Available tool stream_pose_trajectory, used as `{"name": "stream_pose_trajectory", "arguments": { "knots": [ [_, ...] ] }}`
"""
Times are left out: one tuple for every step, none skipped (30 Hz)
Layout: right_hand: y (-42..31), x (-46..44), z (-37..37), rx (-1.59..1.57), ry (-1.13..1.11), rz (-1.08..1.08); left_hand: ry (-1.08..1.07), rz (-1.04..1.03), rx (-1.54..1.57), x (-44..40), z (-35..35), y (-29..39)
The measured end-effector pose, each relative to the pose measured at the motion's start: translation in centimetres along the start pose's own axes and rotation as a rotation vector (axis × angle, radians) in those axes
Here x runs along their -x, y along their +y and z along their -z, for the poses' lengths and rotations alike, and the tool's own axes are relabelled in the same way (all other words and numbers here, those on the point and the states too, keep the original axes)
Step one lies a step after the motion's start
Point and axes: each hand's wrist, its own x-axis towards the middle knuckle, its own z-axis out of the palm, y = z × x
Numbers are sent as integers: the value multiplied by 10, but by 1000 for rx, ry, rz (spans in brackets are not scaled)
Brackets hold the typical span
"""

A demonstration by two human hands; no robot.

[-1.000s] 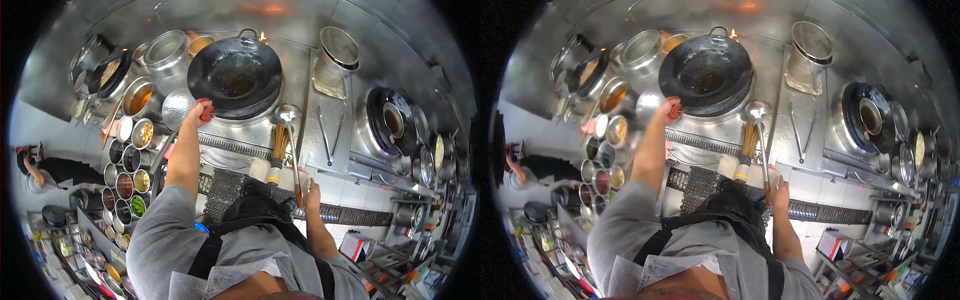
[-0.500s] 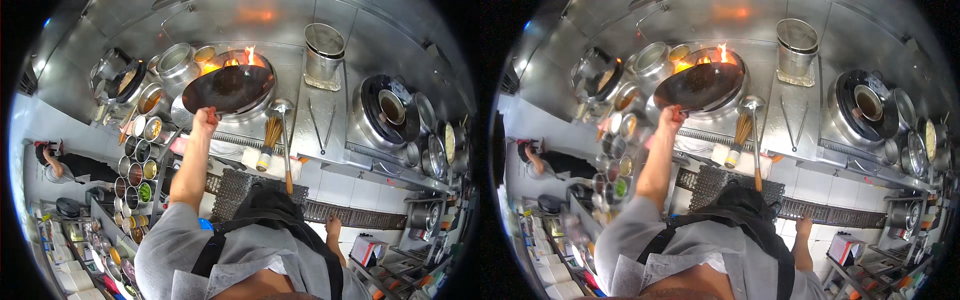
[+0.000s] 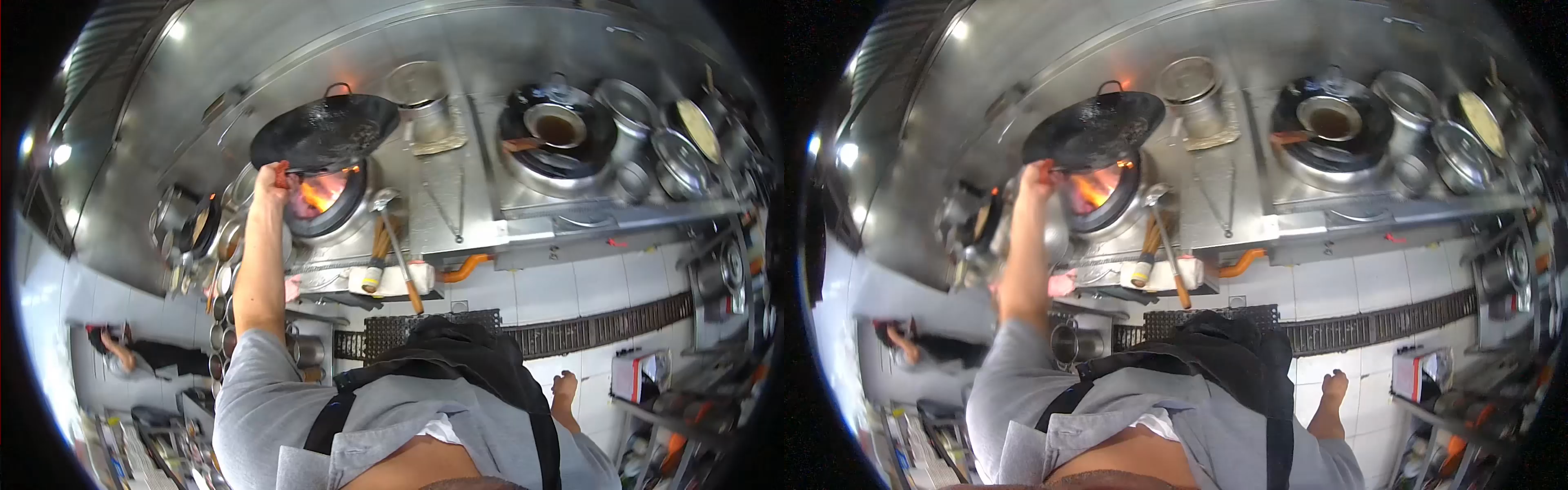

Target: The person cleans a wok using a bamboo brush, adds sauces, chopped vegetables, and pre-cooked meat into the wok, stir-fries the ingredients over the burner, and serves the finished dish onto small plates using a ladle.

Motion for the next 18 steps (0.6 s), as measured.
{"name": "stream_pose_trajectory", "arguments": {
  "knots": [
    [6,4,1,-24,15,-31,-21,-82,-60,-2,-18,1],
    [8,6,1,-37,25,-51,-75,-28,-66,-5,-34,6],
    [13,6,0,-47,34,-63,-125,22,-66,-5,-52,9],
    [15,7,-3,-87,53,-81,-147,22,-74,-8,-71,7],
    [18,12,-7,-101,66,-91,-139,-38,-77,-12,-91,3],
    [19,15,-10,-146,52,-108,-132,-97,-73,-13,-113,-2],
    [18,18,-7,-188,41,-124,-157,-94,-68,-12,-137,-6],
    [19,24,-6,-219,40,-150,-192,-85,-129,-9,-160,-10],
    [23,29,-6,-215,53,-143,-227,-78,-193,-10,-182,-16],
    [27,33,-5,-227,69,-143,-200,-120,-204,-10,-206,-24],
    [32,39,-4,-239,84,-143,-223,-115,-207,-13,-229,-27],
    [29,51,5,-249,97,-157,-212,-146,-228,-23,-251,-32],
    [22,67,21,-300,103,-222,-201,-177,-252,-35,-276,-36],
    [20,77,29,-350,108,-289,-179,-219,-242,-53,-302,-39],
    [31,81,26,-354,118,-309,-154,-255,-232,-68,-326,-43],
    [45,88,20,-382,154,-310,-96,-297,-209,-52,-355,-48],
    [58,97,17,-407,187,-312,-81,-366,-278,-31,-375,-57],
    [51,117,27,-461,190,-365,-69,-420,-366,-31,-396,-58]
  ]
}}
